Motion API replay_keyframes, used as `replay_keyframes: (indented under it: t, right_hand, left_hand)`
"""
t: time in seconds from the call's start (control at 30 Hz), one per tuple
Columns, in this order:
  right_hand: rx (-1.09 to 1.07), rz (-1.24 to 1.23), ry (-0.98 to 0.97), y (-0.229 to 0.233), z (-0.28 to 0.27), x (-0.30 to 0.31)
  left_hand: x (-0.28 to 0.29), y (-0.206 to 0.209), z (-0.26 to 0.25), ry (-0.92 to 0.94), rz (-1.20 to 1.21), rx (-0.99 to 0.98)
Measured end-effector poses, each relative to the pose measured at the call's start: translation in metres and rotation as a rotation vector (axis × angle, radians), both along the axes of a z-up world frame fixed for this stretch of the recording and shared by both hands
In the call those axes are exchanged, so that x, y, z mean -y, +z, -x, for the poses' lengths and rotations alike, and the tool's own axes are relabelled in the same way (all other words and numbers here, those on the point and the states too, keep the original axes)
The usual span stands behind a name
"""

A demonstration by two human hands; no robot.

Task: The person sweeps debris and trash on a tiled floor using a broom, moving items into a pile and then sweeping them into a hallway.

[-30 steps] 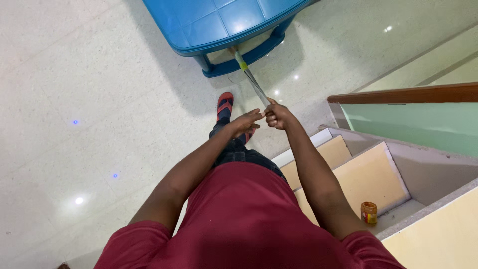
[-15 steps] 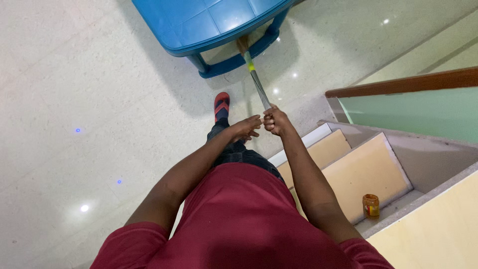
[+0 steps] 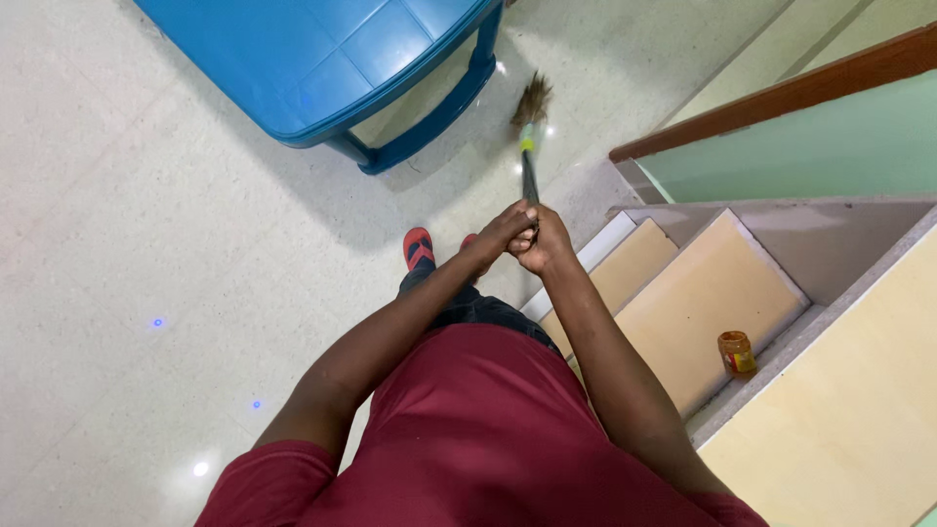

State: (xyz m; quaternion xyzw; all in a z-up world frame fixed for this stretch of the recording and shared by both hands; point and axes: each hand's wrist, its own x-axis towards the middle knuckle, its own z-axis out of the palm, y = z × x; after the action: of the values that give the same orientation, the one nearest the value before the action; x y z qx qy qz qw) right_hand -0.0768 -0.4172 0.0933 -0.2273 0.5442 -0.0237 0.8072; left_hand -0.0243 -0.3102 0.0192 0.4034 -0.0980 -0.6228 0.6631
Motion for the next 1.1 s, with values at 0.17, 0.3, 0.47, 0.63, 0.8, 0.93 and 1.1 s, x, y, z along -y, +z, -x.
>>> replay_keyframes:
  t: [0.17, 0.3, 0.47, 0.63, 0.8, 0.93, 1.1]
  right_hand:
    - [-0.269, 0.289, 0.165, 0.008, -0.007, 0.021]
    - [-0.363, 0.538, 0.427, -0.035, -0.007, 0.068]
    - [-0.580, 0.929, 0.875, -0.116, -0.021, 0.130]
    - [-0.650, 0.462, 0.880, -0.112, -0.013, 0.065]
    - [-0.631, 0.223, 1.303, -0.105, 0.019, -0.023]
    - [-0.537, 0.044, 1.522, -0.105, 0.029, -0.077]
    - [-0.506, 0.017, 1.500, -0.078, 0.002, -0.120]
  left_hand:
    - [0.012, 0.016, -0.007, -0.128, -0.101, 0.025]
    - [0.029, 0.018, -0.014, -0.260, -0.136, 0.044]
    - [0.049, 0.013, -0.034, -0.220, -0.107, 0.015]
    - [0.043, -0.025, -0.036, -0.294, -0.271, 0.073]
    - [-0.025, -0.068, 0.002, -0.563, -0.454, 0.011]
    - [-0.076, -0.091, 0.009, -0.590, -0.405, -0.071]
    - [-0.122, -0.067, -0.012, -0.501, -0.510, 0.022]
